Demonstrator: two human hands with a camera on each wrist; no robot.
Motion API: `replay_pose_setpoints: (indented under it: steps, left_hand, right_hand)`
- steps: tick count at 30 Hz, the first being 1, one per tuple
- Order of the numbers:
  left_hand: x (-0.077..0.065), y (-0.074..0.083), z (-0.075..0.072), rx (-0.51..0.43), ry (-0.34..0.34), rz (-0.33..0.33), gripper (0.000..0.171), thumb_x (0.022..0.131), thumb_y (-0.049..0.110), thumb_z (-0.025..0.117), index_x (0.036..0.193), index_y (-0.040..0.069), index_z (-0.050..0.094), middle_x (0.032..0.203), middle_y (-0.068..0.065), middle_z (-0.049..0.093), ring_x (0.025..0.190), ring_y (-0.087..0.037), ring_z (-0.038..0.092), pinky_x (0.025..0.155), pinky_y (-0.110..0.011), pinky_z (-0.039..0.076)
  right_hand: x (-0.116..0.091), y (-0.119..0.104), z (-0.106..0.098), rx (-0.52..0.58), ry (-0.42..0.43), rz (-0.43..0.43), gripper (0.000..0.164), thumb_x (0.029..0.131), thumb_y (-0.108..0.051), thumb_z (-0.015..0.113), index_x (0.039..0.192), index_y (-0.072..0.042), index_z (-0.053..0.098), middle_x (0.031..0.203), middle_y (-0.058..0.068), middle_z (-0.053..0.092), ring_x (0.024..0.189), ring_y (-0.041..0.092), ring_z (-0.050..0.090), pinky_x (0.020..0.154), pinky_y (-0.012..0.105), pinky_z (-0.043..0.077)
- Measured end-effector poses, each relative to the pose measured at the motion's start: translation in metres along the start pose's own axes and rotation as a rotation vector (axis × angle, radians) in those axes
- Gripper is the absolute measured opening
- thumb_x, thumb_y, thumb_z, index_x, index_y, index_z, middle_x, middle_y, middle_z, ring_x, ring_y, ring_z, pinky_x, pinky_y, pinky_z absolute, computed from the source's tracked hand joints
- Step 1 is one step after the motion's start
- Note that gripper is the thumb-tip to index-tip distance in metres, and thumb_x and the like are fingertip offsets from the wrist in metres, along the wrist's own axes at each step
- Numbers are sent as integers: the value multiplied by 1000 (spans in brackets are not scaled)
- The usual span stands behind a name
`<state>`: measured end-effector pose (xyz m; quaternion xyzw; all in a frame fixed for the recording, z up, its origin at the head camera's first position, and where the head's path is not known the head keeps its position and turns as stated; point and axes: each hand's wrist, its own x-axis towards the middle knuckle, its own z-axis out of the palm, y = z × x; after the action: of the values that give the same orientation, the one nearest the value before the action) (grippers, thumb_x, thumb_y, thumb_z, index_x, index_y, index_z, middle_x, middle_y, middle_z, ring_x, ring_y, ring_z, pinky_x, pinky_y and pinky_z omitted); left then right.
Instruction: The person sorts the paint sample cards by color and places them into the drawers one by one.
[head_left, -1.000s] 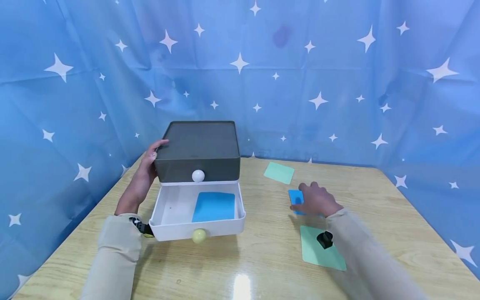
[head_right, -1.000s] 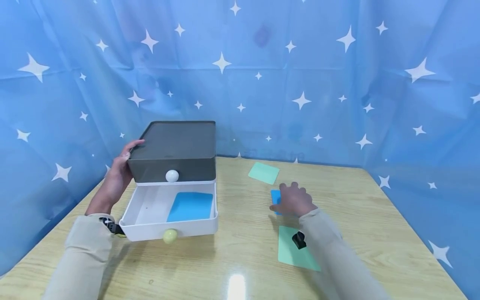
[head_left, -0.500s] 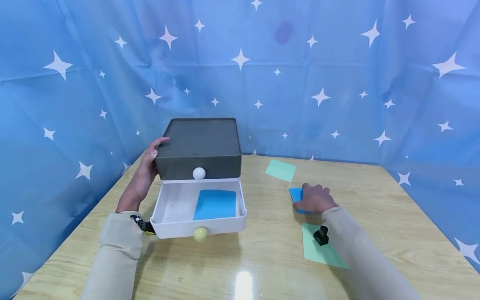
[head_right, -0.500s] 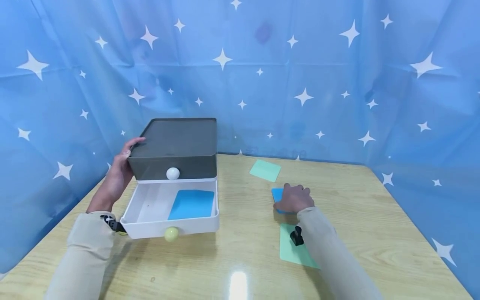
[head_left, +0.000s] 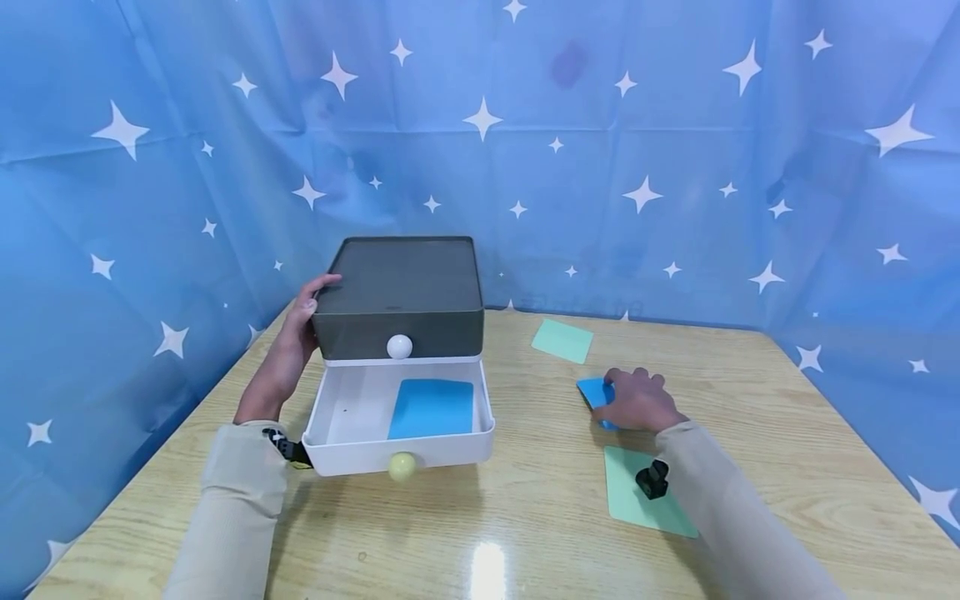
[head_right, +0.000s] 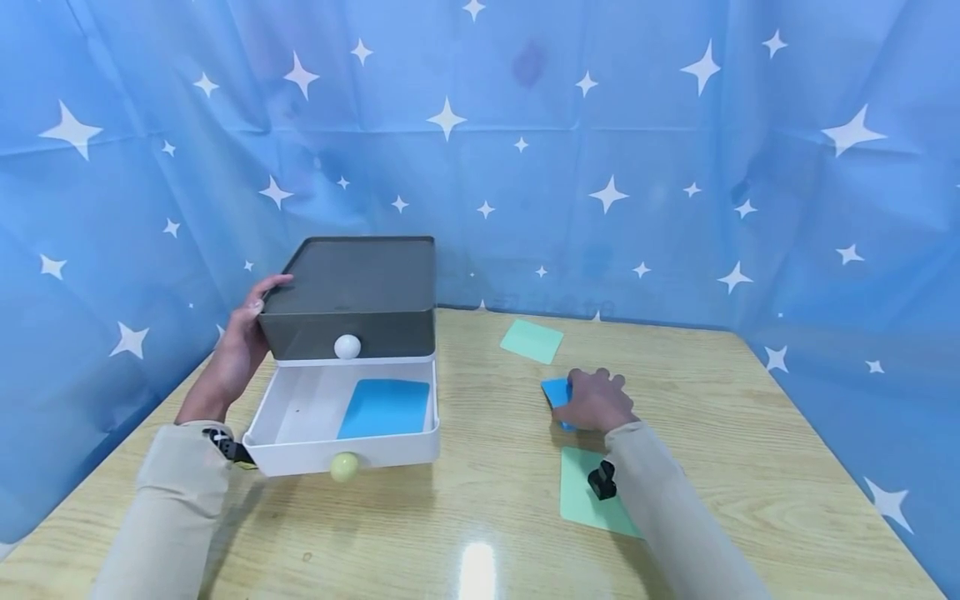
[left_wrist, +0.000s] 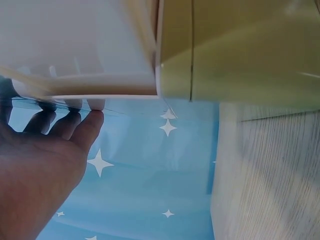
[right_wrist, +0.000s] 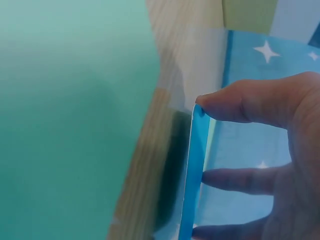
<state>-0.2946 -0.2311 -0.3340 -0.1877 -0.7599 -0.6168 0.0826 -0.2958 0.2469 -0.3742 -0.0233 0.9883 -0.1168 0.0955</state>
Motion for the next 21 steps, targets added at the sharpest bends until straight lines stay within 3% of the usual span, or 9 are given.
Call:
replay_pose_setpoints:
  steps: [21]
  left_hand:
    - [-1, 0, -1, 30, -5, 7, 56, 105, 49, 16, 157, 31, 26, 167, -6, 6, 146, -38, 18, 114, -68, 14]
  right_hand:
    - [-15, -7, -9, -8, 100, -67, 66, 86, -33, 74, 139, -2, 53, 135, 36, 45, 105, 51, 41, 71, 53, 48]
